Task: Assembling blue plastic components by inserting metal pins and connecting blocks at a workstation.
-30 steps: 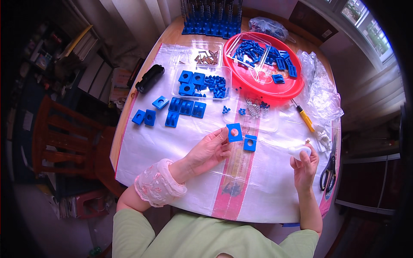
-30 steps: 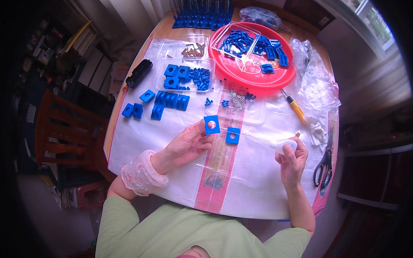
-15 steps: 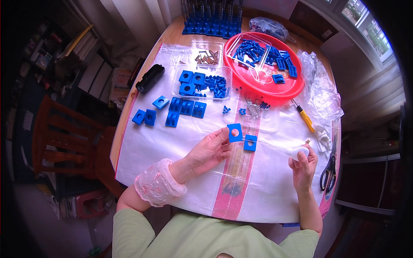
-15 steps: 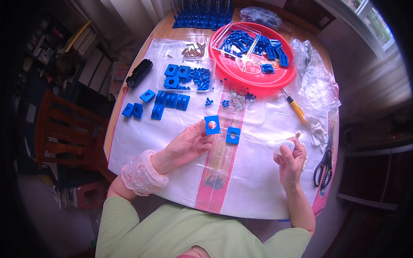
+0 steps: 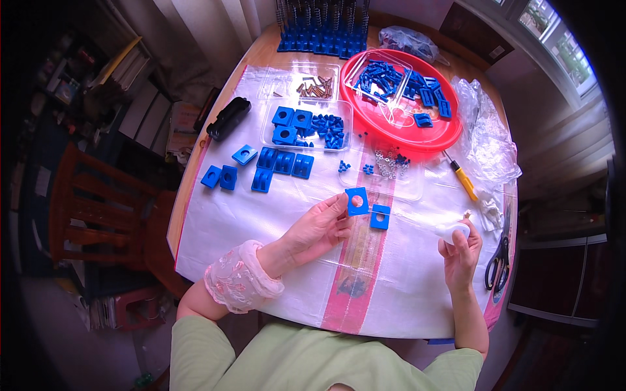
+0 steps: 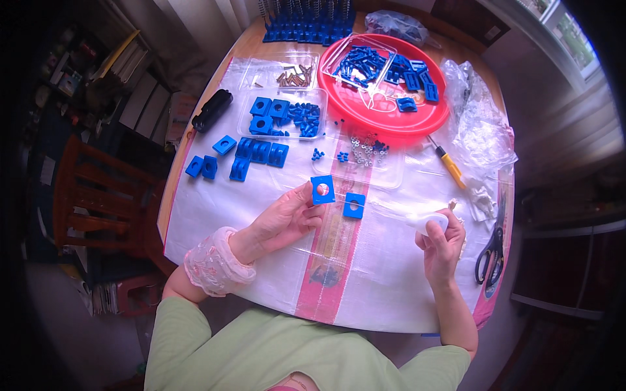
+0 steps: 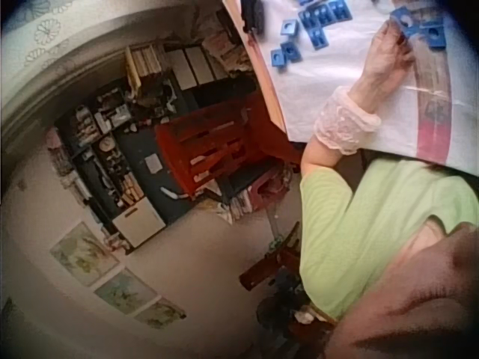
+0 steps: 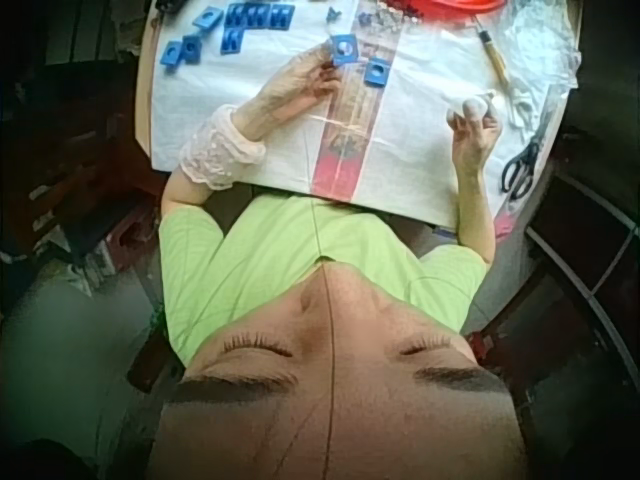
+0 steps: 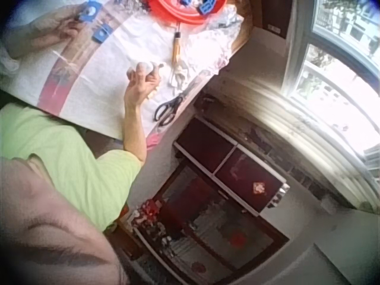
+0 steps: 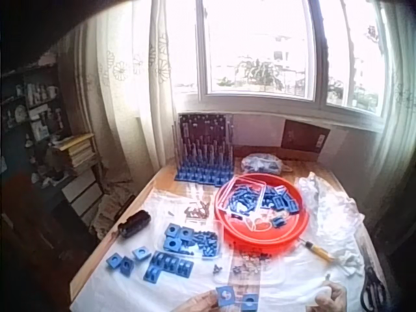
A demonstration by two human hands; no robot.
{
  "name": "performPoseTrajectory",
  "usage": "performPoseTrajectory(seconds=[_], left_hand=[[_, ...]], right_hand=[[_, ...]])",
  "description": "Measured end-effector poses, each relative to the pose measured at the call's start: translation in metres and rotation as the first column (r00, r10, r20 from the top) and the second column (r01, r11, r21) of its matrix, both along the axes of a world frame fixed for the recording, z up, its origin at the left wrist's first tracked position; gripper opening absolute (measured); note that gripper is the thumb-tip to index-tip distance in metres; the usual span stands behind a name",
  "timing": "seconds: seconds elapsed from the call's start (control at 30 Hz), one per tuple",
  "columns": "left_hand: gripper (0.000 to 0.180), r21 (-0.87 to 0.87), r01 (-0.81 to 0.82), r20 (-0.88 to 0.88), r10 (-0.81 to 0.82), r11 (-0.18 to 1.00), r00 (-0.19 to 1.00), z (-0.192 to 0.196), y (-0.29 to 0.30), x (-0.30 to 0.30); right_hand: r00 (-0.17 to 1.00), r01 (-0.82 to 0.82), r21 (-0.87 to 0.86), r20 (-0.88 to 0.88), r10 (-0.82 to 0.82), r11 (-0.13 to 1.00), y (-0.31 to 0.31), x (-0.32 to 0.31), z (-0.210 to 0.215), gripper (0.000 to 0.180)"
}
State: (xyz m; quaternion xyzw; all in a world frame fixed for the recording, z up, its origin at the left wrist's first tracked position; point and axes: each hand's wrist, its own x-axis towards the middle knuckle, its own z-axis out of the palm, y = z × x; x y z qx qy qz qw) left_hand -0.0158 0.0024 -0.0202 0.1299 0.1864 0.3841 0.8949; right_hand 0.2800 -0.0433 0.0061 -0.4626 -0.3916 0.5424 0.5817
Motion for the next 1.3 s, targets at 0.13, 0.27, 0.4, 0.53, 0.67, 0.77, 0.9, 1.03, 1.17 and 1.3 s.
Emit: performPoseTrajectory(seconds=[0.13,0.27,0.4,0.53,0.67,0.77,0.9,1.03,1.17,1.3], left_hand=[[0.023,0.019,-0.001,-0.029,0.002,1.000,1.000,0.001,-0.001,0.001],[0.027,0.035,-0.003,-0.051,0.004,0.999,0.999,0.004,-0.002,0.002],[0.027,0.019,-0.004,-0.087,0.005,1.000,0.996,0.011,-0.002,0.002],[0.027,0.031,-0.005,-0.117,0.008,1.000,0.993,0.017,-0.004,0.003],[0.027,0.025,-0.015,-0.135,0.018,1.000,0.991,0.014,-0.004,0.003],[0.028,0.020,-0.026,-0.149,0.029,0.999,0.988,0.013,-0.004,0.004],[0.028,0.025,-0.025,-0.150,0.028,0.999,0.988,0.014,-0.005,0.003],[0.028,0.038,-0.017,-0.145,0.022,0.999,0.989,0.013,-0.006,0.003],[0.029,0.048,-0.005,-0.143,0.012,0.999,0.990,0.012,-0.006,0.002],[0.030,0.025,-0.026,-0.152,0.030,0.999,0.988,0.012,-0.007,0.002]], right_hand=[[0.990,0.022,0.041,-0.139,-0.016,0.999,0.000,0.003,-0.003,0.020],[0.963,0.029,0.074,-0.271,-0.007,0.997,0.007,0.003,-0.001,0.024],[0.956,0.047,0.067,-0.292,-0.025,0.997,0.014,0.009,-0.006,0.024],[0.986,0.024,0.122,-0.165,-0.004,0.992,0.017,0.014,0.001,0.020],[0.996,0.029,0.159,-0.083,-0.016,0.987,0.019,0.016,0.008,0.018],[0.999,0.044,0.171,-0.025,-0.040,0.984,0.021,0.018,0.012,0.019],[0.997,0.061,0.174,0.032,-0.068,0.983,0.025,0.025,0.016,0.021],[0.994,0.078,0.187,0.062,-0.091,0.979,0.027,0.033,0.023,0.031],[0.984,0.084,0.179,0.140,-0.110,0.980,0.026,0.042,0.035,0.032],[0.975,0.059,0.174,0.200,-0.094,0.983,0.025,0.045,0.046,0.027]])
